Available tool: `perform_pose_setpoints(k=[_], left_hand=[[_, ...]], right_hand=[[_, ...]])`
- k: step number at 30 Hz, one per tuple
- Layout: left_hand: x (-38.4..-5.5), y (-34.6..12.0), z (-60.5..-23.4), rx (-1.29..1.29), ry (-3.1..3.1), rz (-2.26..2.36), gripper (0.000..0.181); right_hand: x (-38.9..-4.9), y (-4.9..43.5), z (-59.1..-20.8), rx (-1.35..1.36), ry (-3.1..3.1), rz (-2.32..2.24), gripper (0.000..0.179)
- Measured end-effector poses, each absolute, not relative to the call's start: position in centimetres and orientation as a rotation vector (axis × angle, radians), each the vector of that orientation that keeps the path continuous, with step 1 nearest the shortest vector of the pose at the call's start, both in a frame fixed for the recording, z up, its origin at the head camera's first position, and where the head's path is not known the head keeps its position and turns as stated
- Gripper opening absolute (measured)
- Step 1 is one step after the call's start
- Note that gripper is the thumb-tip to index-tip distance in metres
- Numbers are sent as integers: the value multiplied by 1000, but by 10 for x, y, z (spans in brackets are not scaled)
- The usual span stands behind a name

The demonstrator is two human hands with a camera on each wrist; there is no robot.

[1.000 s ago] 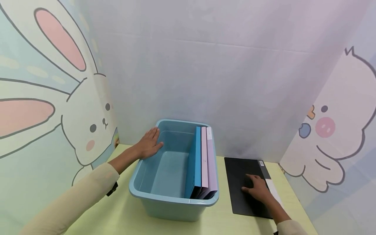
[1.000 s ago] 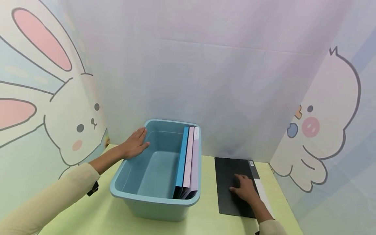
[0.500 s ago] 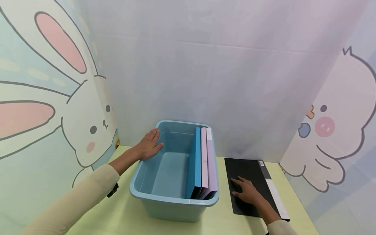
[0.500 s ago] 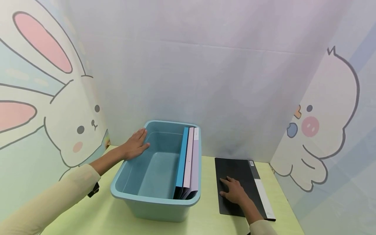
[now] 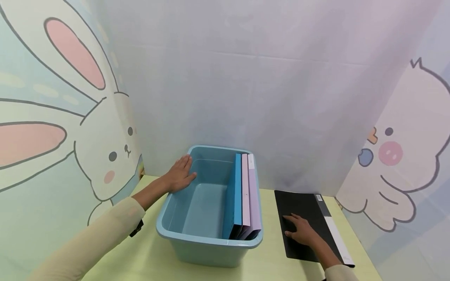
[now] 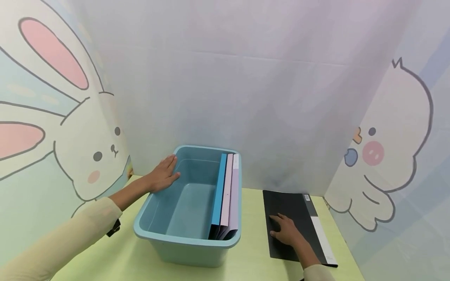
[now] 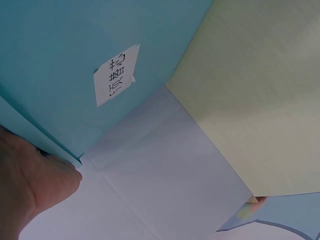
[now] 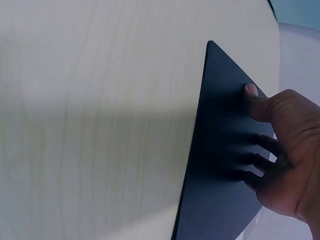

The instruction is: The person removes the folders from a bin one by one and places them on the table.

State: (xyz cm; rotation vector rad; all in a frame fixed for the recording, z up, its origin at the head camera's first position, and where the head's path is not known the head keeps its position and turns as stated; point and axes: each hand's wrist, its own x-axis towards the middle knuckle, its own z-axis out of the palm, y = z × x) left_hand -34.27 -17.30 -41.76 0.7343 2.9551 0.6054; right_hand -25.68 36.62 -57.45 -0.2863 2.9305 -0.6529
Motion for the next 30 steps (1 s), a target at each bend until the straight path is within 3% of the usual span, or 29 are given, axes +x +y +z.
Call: perform_pose_setpoints(k=[30], left_hand=[[-341, -174, -418, 724, 2949, 605, 79]], right_hand=[[-258, 429, -572, -161, 2926, -666, 66]])
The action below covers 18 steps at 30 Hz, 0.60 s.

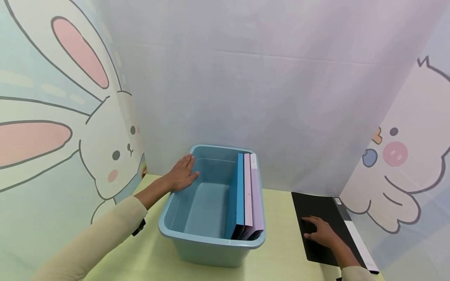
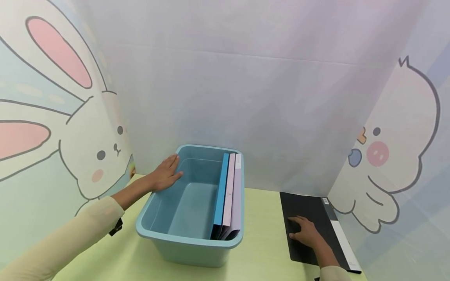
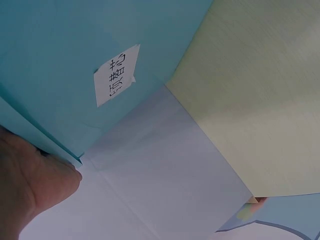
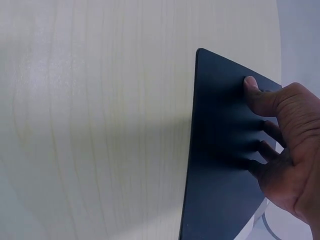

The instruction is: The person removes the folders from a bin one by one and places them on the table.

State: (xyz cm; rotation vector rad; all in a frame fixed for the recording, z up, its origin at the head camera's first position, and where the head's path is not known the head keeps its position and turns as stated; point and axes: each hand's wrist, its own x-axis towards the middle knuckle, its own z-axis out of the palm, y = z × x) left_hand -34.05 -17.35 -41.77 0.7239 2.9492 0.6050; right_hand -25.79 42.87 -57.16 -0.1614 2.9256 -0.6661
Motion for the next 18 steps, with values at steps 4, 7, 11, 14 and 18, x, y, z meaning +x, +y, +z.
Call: perform_pose_setpoints(k=[4, 7, 11, 14, 18], left_hand=[[-341, -173, -417, 715, 2948, 602, 78], [-341, -173, -418, 708, 2946, 599, 79], [-341, -173, -418, 703, 2947, 595, 79], [-341, -173, -417, 702, 2947, 596, 79], [-341, -173, -417, 705, 2948, 603, 78]], right_hand=[[-258, 429, -570, -157, 2920, -670, 65], [-258, 429, -570, -166, 2920, -666, 65], [-259, 430, -571, -174, 2925, -656, 65], [-260, 430, -572, -174, 2928, -652, 65], [-261, 432, -573, -182, 2932, -642, 65]])
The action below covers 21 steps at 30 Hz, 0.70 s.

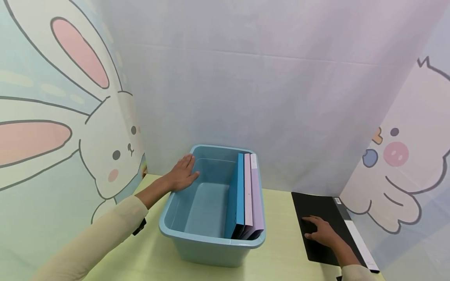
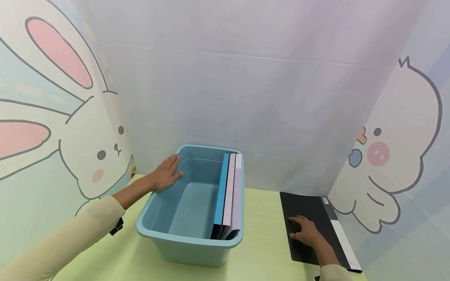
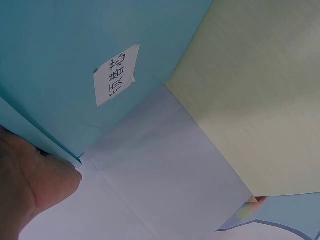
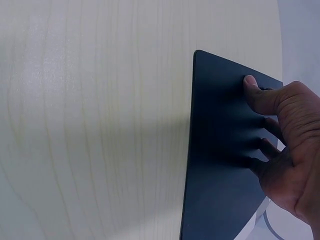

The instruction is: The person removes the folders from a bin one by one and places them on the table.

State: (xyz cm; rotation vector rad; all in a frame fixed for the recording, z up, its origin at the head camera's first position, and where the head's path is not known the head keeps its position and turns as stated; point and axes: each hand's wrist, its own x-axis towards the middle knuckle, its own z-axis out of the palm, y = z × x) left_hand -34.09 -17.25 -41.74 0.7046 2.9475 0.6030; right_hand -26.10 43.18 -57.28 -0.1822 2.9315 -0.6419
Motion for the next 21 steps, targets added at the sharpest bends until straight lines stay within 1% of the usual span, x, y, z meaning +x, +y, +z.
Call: perform_pose_setpoints(k=[12, 21], left_hand=[[-341, -172, -418, 719, 2940, 616, 78], [-341, -173, -417, 721, 2948, 610, 78]], right_hand=[[-259, 432, -571, -178, 2901, -653, 64], [-265, 431, -563, -232, 2966, -617, 57]])
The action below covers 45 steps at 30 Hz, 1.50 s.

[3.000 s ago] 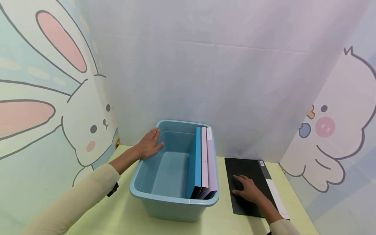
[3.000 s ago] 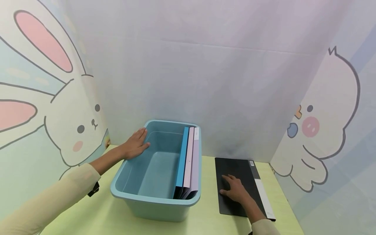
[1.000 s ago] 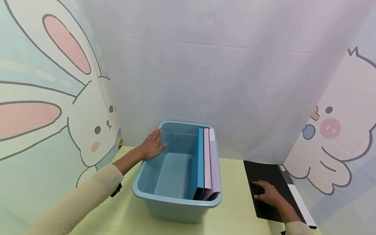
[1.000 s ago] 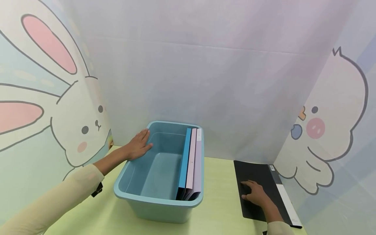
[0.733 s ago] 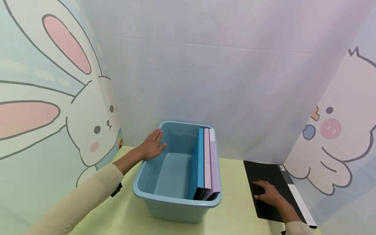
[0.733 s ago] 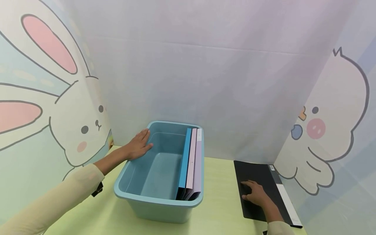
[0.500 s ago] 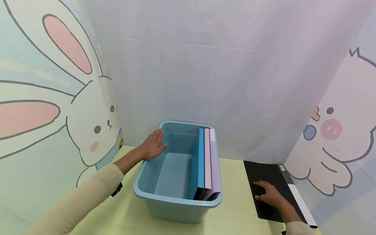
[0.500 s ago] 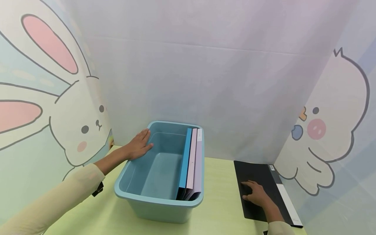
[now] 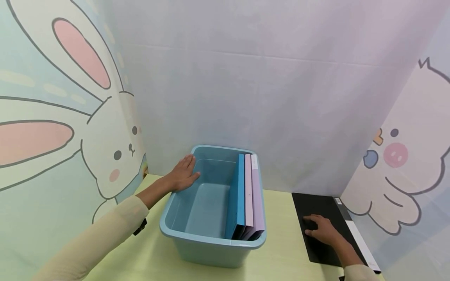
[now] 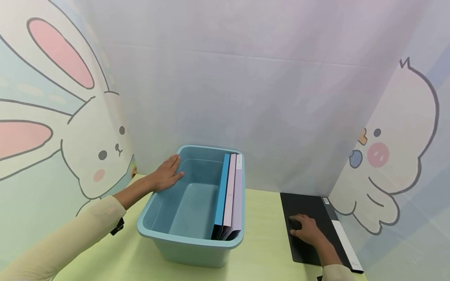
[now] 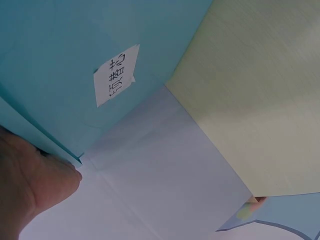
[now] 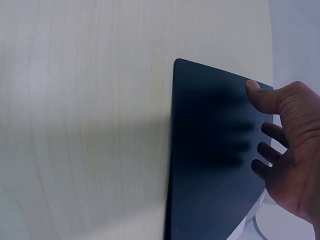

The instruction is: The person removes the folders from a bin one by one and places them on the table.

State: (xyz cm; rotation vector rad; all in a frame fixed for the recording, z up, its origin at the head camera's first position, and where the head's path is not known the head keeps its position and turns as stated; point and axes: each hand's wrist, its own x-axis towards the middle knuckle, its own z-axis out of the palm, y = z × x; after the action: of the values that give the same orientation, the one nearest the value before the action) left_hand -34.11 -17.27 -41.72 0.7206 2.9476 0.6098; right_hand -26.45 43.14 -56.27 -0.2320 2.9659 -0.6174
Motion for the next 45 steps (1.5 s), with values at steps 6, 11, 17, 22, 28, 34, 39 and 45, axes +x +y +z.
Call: perform_pose_setpoints(k=[6, 11, 17, 22, 28, 34, 39, 45], left_hand=[[-341, -173, -417, 723, 2954, 612, 78], [-341, -173, -418, 719, 2950, 617, 78], [-340, -175, -419, 714, 2945, 614, 78], [-339, -175, -419, 722, 2944, 625, 77], [-339, -174, -417, 724, 2946, 625, 77], [-338, -174, -416, 716, 2939, 626, 77], [-338, -173, -416, 717, 2938, 624, 77], [-337, -173, -414, 723, 2934, 636, 77]], right_hand=[[-270, 426, -551, -284, 3022, -632, 54], [-277, 417, -540, -360, 3074, -627, 50], [-283, 398, -520, -430, 3086, -632, 50], [-289, 382, -501, -500, 3103, -648, 52], [-297, 364, -480, -576, 3121, -683, 51], [-302, 346, -464, -584, 3106, -727, 53], [-305, 332, -449, -615, 3114, -754, 52], [-310, 315, -430, -643, 3116, -787, 52]])
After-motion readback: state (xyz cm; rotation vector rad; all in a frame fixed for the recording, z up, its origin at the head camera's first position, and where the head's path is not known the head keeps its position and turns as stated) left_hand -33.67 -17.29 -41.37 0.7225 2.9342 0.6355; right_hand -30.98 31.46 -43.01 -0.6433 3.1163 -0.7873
